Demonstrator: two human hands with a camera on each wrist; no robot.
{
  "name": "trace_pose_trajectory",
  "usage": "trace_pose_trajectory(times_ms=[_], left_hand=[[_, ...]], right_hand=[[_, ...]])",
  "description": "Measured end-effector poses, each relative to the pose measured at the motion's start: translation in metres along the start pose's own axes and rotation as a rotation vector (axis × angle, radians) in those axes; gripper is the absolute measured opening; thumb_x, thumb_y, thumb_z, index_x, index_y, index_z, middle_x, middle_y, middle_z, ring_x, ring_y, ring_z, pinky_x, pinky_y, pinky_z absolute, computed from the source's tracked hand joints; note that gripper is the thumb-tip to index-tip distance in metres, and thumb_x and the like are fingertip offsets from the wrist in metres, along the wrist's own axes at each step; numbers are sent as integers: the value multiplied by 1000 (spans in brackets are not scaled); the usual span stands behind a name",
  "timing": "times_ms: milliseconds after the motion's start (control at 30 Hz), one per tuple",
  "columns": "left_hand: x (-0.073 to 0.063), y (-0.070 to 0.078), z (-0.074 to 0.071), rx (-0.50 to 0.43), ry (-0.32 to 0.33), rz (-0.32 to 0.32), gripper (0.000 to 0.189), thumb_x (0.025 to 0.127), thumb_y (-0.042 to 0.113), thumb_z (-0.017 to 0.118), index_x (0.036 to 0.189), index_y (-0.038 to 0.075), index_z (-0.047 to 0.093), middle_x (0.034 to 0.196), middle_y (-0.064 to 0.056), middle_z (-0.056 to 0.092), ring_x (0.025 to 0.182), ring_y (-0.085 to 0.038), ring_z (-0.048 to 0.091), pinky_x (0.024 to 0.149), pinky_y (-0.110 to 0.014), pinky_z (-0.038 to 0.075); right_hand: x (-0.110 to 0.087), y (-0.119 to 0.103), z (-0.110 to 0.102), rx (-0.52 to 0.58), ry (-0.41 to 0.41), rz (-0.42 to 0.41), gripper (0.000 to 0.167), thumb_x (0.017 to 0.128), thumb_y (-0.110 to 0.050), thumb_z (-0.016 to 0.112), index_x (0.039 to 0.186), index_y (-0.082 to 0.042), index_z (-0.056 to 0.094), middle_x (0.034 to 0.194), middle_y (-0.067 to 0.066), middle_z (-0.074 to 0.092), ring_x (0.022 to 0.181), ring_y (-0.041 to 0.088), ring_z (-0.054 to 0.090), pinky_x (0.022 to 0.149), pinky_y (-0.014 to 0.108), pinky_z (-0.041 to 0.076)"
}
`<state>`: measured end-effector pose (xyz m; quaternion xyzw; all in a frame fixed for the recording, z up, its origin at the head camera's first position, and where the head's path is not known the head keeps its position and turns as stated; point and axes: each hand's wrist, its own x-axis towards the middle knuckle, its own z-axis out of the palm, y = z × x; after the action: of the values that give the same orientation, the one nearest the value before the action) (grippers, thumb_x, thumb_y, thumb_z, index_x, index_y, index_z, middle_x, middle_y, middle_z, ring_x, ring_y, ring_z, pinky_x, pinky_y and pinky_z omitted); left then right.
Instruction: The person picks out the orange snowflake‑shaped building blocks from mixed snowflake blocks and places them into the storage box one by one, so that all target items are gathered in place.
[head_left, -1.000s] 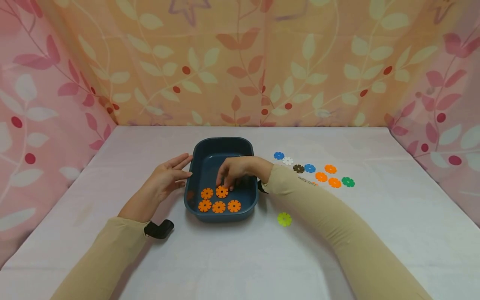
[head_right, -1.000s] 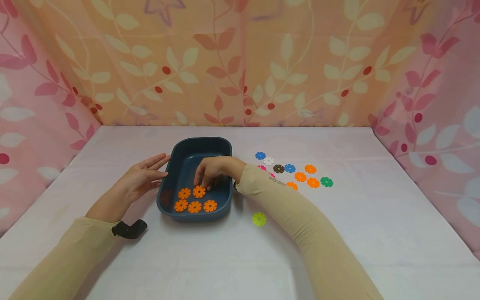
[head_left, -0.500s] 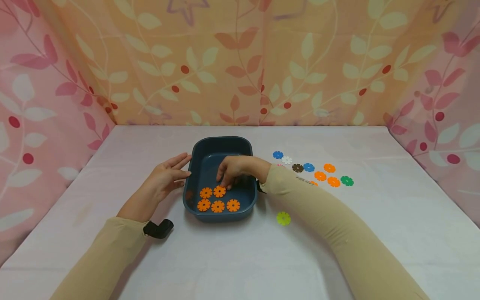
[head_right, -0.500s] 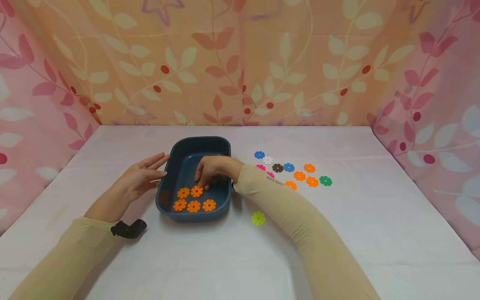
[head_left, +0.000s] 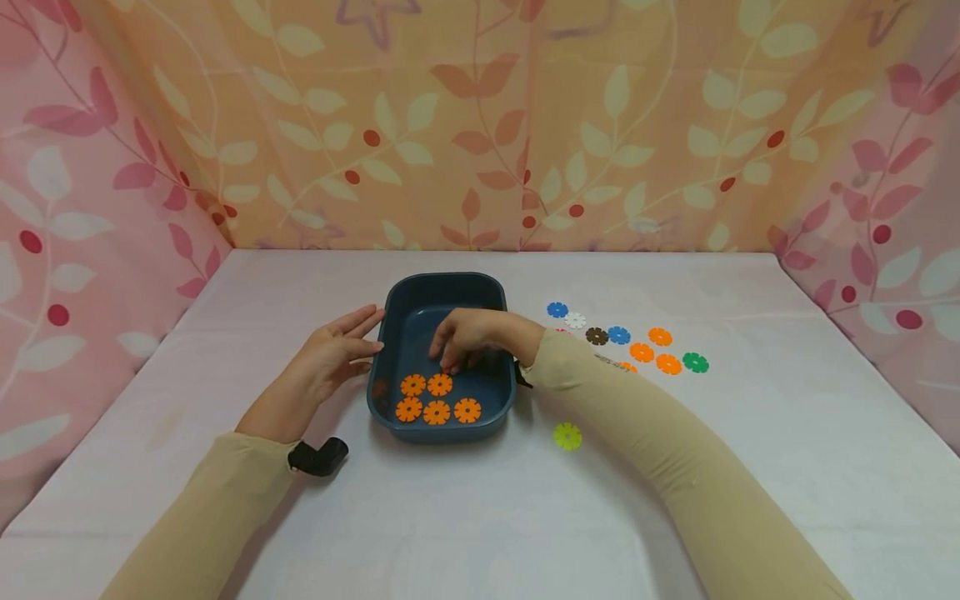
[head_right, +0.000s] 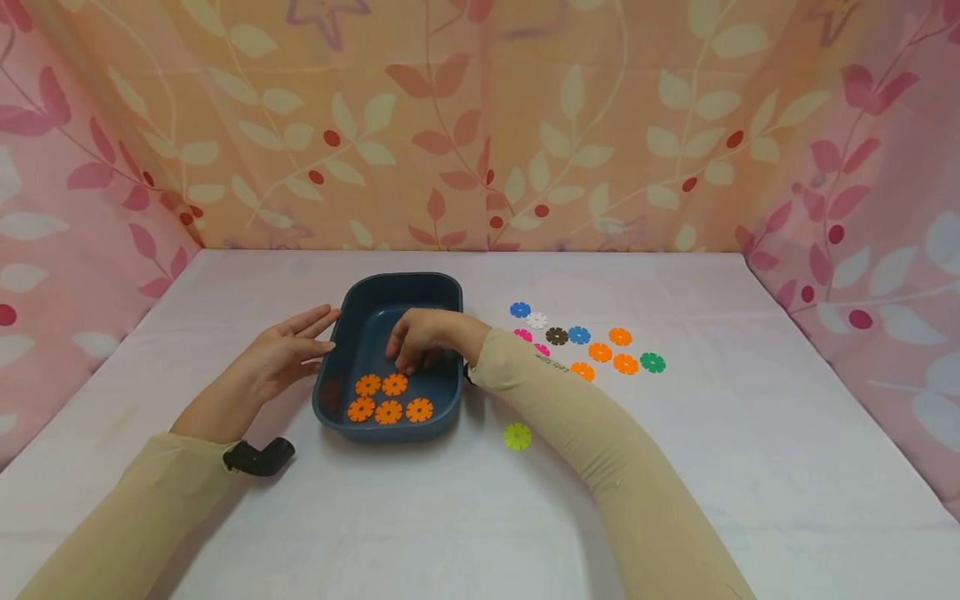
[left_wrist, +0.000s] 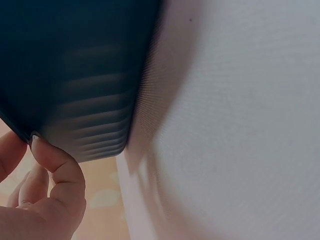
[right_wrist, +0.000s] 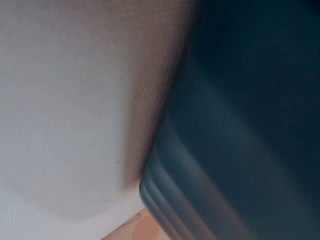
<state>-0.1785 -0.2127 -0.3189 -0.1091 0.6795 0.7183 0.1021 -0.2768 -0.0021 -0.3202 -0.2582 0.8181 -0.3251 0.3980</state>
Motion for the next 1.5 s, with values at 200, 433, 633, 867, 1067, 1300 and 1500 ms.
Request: trace_pose_trajectory(times_ms=[200, 433, 633, 867, 1067, 1300, 1500], left_hand=[[0, -1, 0, -14, 2, 0, 71, 94, -6, 54, 155, 12, 24, 157, -5, 28, 71, -6, 59, 68, -25, 44], [1, -1, 0, -7, 11, -5, 70, 94, -5, 55, 155, 12, 25, 156, -4, 28, 72, -5, 59, 71, -26, 44], [0, 0, 2, -8, 16, -14, 70, 94, -5, 55, 155, 13, 25, 156, -3, 29, 78, -7, 58, 73, -27, 43], [-1, -1, 2, -26, 18, -14, 70, 94, -5, 54, 155, 14, 26, 156, -3, 28, 83, -8, 58, 74, -27, 43], [-1, 0, 3, -27, 24, -12, 70, 94, -6, 54, 155, 14, 25, 156, -3, 28, 85, -10, 58, 74, -26, 44], [-1, 2, 2, -13, 23, -10, 69, 94, -5, 53, 155, 13, 25, 156, -3, 29, 84, -7, 59, 77, -26, 44], [-1, 0, 2, -23, 13, -13, 69, 95, -5, 53, 155, 13, 24, 157, -4, 28, 79, -5, 60, 78, -27, 44]], right_hand=[[0, 0, 0, 14, -3, 2, 20, 91, -3, 65, 112, -4, 68, 83, 6, 71, 73, 15, 64, 66, 28, 49], [0, 0, 0, 21, 0, -9, 21, 91, -4, 65, 112, -3, 67, 83, 6, 71, 73, 15, 64, 65, 28, 50], [0, 2, -2, 151, 24, -81, 22, 93, -5, 63, 115, 0, 65, 83, 8, 68, 73, 17, 61, 68, 30, 51], [-10, 1, -7, 288, 43, -176, 30, 95, -3, 60, 123, 8, 58, 82, 8, 66, 77, 20, 62, 80, 37, 53], [-19, 0, -11, 257, 40, -181, 33, 93, -2, 63, 124, 8, 57, 82, 7, 67, 79, 20, 63, 77, 33, 53], [-14, -2, -2, -51, -15, -125, 44, 86, -15, 75, 123, -4, 53, 79, 4, 57, 71, 17, 50, 64, 26, 42], [-7, -2, 12, -301, -113, -122, 53, 80, -27, 82, 119, -12, 49, 96, 6, 50, 84, 17, 46, 67, 24, 37]])
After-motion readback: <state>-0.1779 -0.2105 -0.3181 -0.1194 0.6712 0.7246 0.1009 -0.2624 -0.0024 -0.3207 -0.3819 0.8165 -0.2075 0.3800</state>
